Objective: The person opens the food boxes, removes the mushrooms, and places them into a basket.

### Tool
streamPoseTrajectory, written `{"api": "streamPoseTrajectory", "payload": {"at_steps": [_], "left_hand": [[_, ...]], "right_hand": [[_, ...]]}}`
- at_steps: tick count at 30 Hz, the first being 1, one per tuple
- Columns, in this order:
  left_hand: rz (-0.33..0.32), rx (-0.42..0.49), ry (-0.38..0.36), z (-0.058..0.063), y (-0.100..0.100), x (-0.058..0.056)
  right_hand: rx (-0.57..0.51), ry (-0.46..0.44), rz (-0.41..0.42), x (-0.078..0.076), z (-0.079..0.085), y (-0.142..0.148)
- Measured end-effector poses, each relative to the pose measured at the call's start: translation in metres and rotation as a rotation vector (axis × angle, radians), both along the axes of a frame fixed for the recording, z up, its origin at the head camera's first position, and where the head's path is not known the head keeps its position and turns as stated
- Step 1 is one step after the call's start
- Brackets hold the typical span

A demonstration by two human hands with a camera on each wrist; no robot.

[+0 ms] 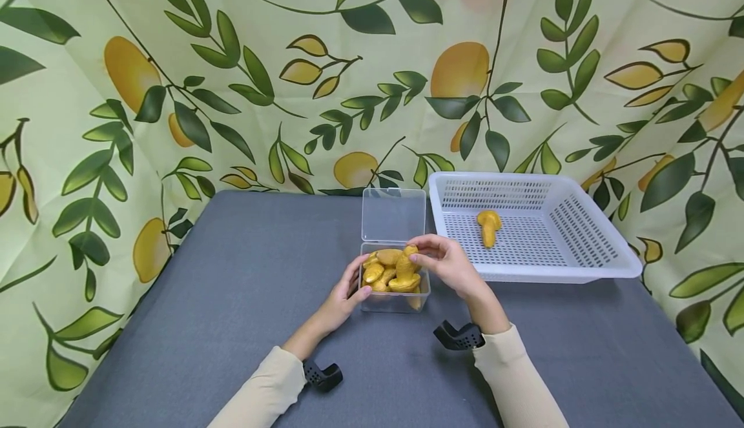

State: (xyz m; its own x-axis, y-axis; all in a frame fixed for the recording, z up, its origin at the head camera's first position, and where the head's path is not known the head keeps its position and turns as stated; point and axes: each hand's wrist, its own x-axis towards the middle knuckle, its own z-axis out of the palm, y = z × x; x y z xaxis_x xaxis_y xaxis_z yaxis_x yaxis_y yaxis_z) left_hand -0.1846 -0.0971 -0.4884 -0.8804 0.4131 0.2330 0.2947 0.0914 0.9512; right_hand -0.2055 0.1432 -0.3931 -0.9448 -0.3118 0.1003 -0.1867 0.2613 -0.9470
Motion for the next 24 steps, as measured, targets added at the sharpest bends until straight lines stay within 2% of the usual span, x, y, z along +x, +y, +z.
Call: {"api": "streamPoseTrajectory", "payload": {"at_steps": [5,11,20,24], "left_hand": [[-0.004,0.008,0.001,-0.002,0.001,-0.001],[-0.002,0.003,0.002,-0.002,0.000,0.000],[0.000,-0.012,-0.003,0.000,0.001,0.000],[0.011,-0.003,-0.002,-0.002,0.002,-0.001]], "right_hand": [[-0.043,-0.001,0.006,0.001,0.001,0.001],[-0.040,0.004,0.017,0.001,0.003,0.003],[-0.030,0.009,-0.044,0.000,0.017,0.014],[-0.056,0.030,-0.040,-0.001,0.024,0.022]]}}
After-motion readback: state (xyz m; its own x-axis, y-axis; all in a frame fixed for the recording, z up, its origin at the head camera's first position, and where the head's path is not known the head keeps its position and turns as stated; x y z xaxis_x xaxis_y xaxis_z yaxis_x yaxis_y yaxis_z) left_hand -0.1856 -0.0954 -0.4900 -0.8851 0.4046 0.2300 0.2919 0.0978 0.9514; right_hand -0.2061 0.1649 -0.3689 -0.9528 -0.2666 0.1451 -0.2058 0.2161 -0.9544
